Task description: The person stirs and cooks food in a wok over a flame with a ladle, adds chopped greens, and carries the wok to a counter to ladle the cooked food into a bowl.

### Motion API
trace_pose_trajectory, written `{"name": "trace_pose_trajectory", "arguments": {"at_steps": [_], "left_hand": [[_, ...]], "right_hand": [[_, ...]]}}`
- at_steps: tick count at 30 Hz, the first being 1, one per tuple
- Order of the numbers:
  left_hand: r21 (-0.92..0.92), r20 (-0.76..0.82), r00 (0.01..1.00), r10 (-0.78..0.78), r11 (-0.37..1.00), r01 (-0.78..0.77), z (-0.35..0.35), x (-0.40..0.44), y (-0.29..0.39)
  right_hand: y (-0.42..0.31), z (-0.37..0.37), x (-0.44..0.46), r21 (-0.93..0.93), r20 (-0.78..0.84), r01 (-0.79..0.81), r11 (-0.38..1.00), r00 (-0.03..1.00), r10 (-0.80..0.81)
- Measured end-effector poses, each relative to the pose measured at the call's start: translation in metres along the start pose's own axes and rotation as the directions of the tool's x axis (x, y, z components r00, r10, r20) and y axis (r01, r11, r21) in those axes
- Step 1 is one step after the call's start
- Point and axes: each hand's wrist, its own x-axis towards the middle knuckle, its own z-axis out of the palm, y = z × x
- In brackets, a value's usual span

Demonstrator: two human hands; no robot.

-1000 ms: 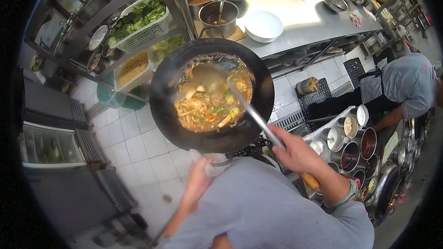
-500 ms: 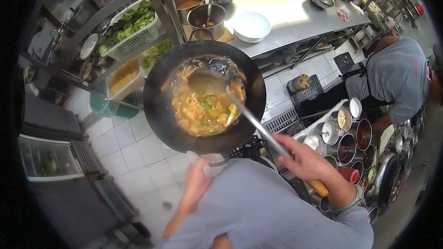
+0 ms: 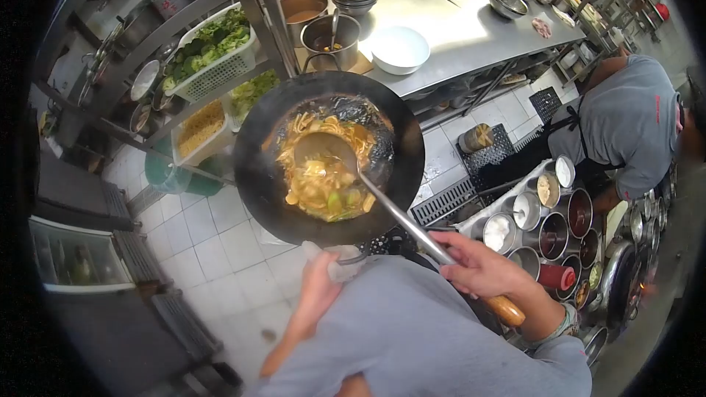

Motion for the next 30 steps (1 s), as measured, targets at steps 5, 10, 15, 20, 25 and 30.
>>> {"name": "trace_pose_trajectory", "arguments": {"at_steps": [5,10,15,20,25,30], "left_hand": [[0.052,-0.010,1.000,0.017,0.999,-0.017,-0.003,0.001,-0.001],[-0.003,-0.010,1.000,-0.015,1.000,0.015,0.004,-0.001,0.005],[0.041,-0.014,1.000,0.019,0.999,-0.019,-0.001,0.003,-0.001],[-0.065,-0.060,0.998,0.009,0.998,-0.013,-0.002,0.006,-0.004],[-0.118,-0.048,0.999,0.002,0.993,-0.008,-0.003,0.008,-0.005],[-0.095,0.034,0.999,-0.010,0.995,0.014,-0.010,0.026,-0.020]], "right_hand": [[-0.016,-0.022,0.040,-0.556,-0.252,0.227,0.800,0.871,-0.422],[-0.018,-0.024,0.093,-0.636,-0.288,0.194,0.747,0.839,-0.462],[-0.011,0.013,0.081,0.030,0.016,0.070,0.997,0.997,-0.071],[-0.013,0.003,0.067,0.685,0.301,-0.144,0.714,0.949,-0.097],[-0.010,-0.015,0.036,0.742,0.335,-0.101,0.662,0.912,-0.237],[-0.007,-0.019,0.049,0.536,0.109,0.076,0.841,0.981,-0.158]]}}
